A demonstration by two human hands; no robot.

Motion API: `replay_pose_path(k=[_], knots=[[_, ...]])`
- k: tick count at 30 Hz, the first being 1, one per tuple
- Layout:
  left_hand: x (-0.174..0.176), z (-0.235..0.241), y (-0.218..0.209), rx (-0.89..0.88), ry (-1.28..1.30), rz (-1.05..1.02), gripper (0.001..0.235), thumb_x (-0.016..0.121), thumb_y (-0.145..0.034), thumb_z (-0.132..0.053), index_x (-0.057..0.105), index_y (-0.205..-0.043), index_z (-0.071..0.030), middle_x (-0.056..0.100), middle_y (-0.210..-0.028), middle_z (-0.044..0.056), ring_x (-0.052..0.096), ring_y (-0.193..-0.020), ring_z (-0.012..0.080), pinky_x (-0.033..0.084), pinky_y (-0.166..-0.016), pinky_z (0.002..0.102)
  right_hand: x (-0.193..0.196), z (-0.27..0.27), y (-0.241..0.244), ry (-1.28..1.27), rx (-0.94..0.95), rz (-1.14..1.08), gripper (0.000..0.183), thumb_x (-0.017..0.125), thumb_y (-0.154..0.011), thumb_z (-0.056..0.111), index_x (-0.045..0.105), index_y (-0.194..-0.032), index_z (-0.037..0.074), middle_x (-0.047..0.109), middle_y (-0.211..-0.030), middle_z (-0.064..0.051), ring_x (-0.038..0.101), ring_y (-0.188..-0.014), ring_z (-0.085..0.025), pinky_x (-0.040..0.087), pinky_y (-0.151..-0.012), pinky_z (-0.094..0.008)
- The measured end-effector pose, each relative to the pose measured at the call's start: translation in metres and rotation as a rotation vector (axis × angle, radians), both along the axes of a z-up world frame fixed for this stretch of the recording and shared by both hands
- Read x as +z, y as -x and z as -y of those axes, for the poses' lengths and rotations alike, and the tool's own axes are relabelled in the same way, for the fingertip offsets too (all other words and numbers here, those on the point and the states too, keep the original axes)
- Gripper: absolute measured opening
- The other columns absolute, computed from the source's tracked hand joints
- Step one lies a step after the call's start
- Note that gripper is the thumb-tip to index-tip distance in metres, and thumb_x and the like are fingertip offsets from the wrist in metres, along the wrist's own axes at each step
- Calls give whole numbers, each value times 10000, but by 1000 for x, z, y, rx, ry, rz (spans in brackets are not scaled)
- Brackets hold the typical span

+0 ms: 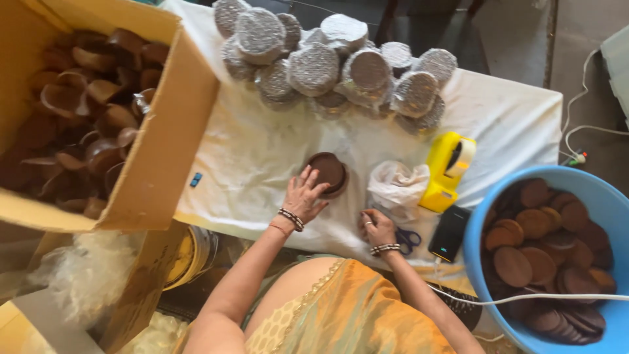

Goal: The person wipes a brown ceramic bowl with a white cloth, then places it on a table. They pick up a flat brown ceramic lid from a blue basin and set it on the bowl. Finally, they cut a piece of bubble wrap with scissors and wrap the bowl and lid together.

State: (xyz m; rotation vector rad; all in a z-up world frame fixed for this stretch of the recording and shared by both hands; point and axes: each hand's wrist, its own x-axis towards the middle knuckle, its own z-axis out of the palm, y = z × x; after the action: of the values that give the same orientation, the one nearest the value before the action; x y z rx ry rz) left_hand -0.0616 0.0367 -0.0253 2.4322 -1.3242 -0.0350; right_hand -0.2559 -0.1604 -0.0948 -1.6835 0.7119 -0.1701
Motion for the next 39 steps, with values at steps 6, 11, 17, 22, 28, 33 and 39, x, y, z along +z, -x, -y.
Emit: replay_pose_path(k=[6, 11, 17, 22, 28, 33, 39], knots=[[-11, -43, -14, -92, 98, -35, 475, 788, -814, -364, 668, -1255, -231, 463, -1509, 153, 338, -1467, 355, 355, -1118, 547, 7, 3, -8, -85, -98, -84, 174, 615, -997, 175, 699, -1089, 52, 657, -678, -32, 554, -483, -96, 441, -418, -264], [13, -123, -30, 13, 184, -63, 324, 746, -872, -276, 707, -1188, -217, 606, -1384, 95, 523, -1345, 317, 464, -1034, 458, 2, 7, -8, -75, -132, -142, 185, 598, -1014, 176, 694, -1121, 61, 643, -670, -48, 542, -479, -107, 433, -414, -274], [17, -257, -32, 284, 188, -284, 187, 694, -906, -257, 757, -1064, -177, 768, -1042, 53, 733, -896, 261, 579, -798, 379, -13, 18, -4, 4, -140, -181, 187, 576, -1038, 175, 666, -1133, 42, 643, -690, -61, 548, -497, -114, 431, -421, -278], [-2, -367, -24, 512, 70, -325, 211, 722, -803, -321, 776, -963, -194, 779, -945, 63, 733, -815, 291, 580, -679, 410, 5, -17, -8, 98, -147, -136, 201, 602, -1059, 202, 673, -1045, 14, 662, -717, -53, 575, -548, -102, 451, -469, -266], [-48, -451, -34, 825, 123, -266, 155, 677, -862, -294, 783, -946, -218, 764, -924, 86, 735, -826, 309, 580, -702, 422, 22, -66, -32, 533, 54, -154, 309, 650, -1049, 334, 742, -947, 58, 696, -691, -76, 656, -617, -144, 507, -594, -327], [-54, -475, -58, 1132, 196, -278, 144, 687, -924, -267, 782, -1018, -212, 768, -984, 80, 721, -896, 317, 578, -764, 436, 19, -80, -59, 747, 280, -339, 334, 637, -989, 431, 774, -1013, 127, 738, -802, -126, 716, -754, -300, 539, -701, -413], [-24, -482, -78, 1197, -70, 25, 410, 829, -810, -179, 706, -1199, -223, 600, -1389, 44, 562, -1271, 292, 582, -826, 455, 28, -81, -71, 677, 212, -397, 331, 627, -982, 407, 778, -1104, 139, 760, -919, -141, 736, -848, -320, 555, -778, -419]])
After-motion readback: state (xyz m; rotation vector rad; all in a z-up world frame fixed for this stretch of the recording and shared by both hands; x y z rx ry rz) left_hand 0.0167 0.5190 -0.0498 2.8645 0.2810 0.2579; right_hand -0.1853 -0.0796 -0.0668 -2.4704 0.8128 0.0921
